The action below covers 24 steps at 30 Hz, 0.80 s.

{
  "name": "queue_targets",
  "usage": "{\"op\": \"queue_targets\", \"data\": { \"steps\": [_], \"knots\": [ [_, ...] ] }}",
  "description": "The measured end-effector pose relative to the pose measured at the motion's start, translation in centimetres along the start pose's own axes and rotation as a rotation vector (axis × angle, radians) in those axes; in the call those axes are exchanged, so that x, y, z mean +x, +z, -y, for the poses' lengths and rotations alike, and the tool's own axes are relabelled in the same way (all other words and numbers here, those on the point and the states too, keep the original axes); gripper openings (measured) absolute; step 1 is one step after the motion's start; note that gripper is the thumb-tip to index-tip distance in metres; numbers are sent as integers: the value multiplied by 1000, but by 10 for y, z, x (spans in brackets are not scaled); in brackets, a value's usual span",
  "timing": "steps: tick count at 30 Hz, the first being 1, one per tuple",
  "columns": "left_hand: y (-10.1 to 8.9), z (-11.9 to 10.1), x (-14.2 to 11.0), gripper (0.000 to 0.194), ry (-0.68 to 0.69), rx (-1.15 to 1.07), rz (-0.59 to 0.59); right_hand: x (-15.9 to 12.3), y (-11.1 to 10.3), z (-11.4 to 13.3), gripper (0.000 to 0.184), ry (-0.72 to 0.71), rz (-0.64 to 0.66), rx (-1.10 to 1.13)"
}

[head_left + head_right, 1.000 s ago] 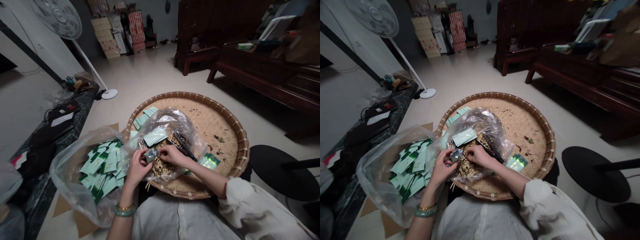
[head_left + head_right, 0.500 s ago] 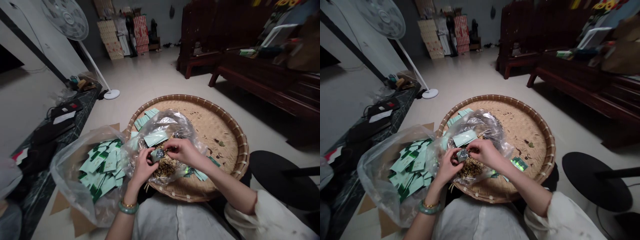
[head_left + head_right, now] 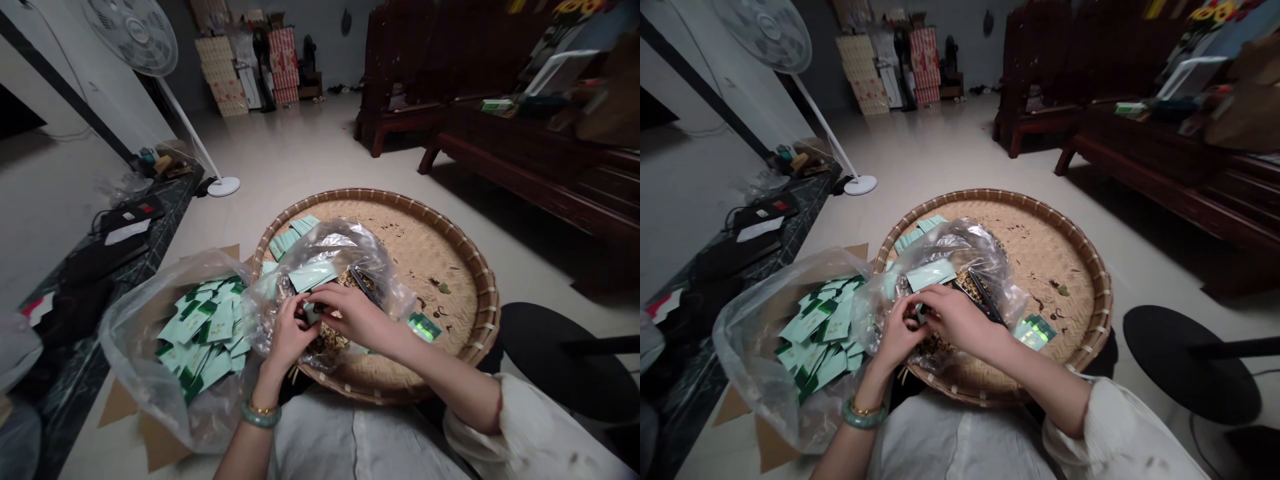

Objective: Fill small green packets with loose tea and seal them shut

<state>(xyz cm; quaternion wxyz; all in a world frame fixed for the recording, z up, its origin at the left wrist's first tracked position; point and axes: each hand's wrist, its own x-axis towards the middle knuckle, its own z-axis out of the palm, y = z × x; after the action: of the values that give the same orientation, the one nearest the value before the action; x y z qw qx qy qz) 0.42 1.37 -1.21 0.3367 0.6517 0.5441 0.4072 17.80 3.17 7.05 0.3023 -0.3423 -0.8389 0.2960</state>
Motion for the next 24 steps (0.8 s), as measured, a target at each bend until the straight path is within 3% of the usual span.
{"op": "queue_targets", "data": {
  "steps": [5,8,11,15,17,24],
  "knots": [
    [-8,3,-1,44,-30,-36,-43,-5,-5,-15,24,168,-132,31],
    [-18,5,0,39,-80,-111,-97,-9,1,-40,23,270,26,-88],
    [-27,5,0,39,-101,-150,-135,-11,17,-64,32,274,202,-184],
    [-30,3,1,39,-95,-118,-133,-5,41,-80,65,178,235,-163],
    [-30,3,1,38,-92,-89,-136,1,49,-83,72,138,256,-145],
    [-28,5,3,38,-91,-78,-135,18,58,-90,47,169,312,-175]
  ]
}}
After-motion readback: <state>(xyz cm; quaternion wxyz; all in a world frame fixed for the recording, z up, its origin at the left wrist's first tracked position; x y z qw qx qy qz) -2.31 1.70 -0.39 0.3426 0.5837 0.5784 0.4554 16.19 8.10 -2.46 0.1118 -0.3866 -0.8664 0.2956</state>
